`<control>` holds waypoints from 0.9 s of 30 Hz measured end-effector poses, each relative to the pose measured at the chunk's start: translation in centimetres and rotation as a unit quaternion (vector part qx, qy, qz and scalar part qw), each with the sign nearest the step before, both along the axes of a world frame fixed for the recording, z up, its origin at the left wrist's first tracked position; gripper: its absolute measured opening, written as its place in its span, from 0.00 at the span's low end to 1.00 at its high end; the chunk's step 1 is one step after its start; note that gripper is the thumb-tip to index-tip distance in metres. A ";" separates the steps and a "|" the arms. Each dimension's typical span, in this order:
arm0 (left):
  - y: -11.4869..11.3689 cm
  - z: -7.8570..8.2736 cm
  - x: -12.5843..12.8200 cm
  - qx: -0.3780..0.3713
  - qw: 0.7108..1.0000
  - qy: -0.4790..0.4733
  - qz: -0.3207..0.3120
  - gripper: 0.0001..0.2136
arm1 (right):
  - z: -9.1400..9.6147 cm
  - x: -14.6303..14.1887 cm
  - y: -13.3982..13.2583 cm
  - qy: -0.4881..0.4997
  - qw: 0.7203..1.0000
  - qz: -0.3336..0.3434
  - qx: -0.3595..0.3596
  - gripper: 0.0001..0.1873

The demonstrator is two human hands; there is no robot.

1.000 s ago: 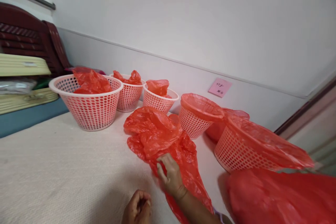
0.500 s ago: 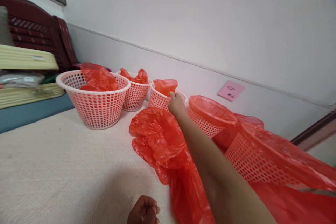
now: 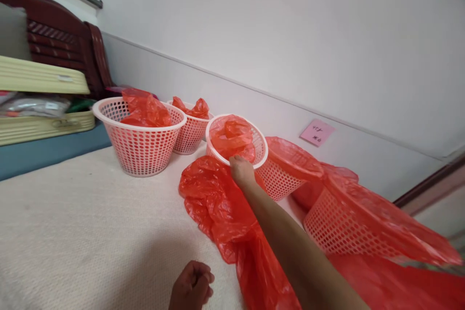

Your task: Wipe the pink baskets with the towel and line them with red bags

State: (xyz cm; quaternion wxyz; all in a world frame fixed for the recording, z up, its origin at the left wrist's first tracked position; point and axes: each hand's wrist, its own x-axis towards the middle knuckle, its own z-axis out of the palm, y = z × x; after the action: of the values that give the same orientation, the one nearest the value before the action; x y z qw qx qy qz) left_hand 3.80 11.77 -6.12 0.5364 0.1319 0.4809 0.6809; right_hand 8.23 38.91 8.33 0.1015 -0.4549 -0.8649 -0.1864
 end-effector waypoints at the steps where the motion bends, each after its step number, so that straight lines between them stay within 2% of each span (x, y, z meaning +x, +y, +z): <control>1: -0.1 0.1 -0.1 0.004 1.000 0.002 0.004 0.10 | 0.4 0.2 -0.4 0.005 1.000 0.004 0.011 0.08; 5: -0.1 0.4 -0.6 0.005 1.000 0.015 0.010 0.11 | 2.9 0.6 -2.4 0.026 0.997 0.042 0.060 0.12; 11: -0.1 0.8 -1.8 0.000 0.999 0.049 -0.001 0.15 | 7.0 1.3 -6.5 0.058 0.983 0.114 0.133 0.10; 18: -2.2 1.3 -3.2 0.006 0.991 0.123 0.051 0.19 | 11.4 3.7 -12.6 0.139 0.956 0.188 0.180 0.11; 22: -3.7 1.3 -4.1 0.007 0.979 0.178 0.094 0.20 | 13.3 5.5 -17.8 0.205 0.933 0.258 0.144 0.13; 27: -4.7 0.9 -3.9 0.020 0.960 0.227 0.164 0.21 | 13.9 6.9 -24.8 0.236 0.929 0.285 0.006 0.14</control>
State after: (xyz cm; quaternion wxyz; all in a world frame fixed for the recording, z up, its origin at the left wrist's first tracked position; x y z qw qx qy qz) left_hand -0.07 7.07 -5.18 0.2913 0.2126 0.5914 0.7212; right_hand 15.16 14.09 22.19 0.3539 -0.2192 -0.9083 -0.0421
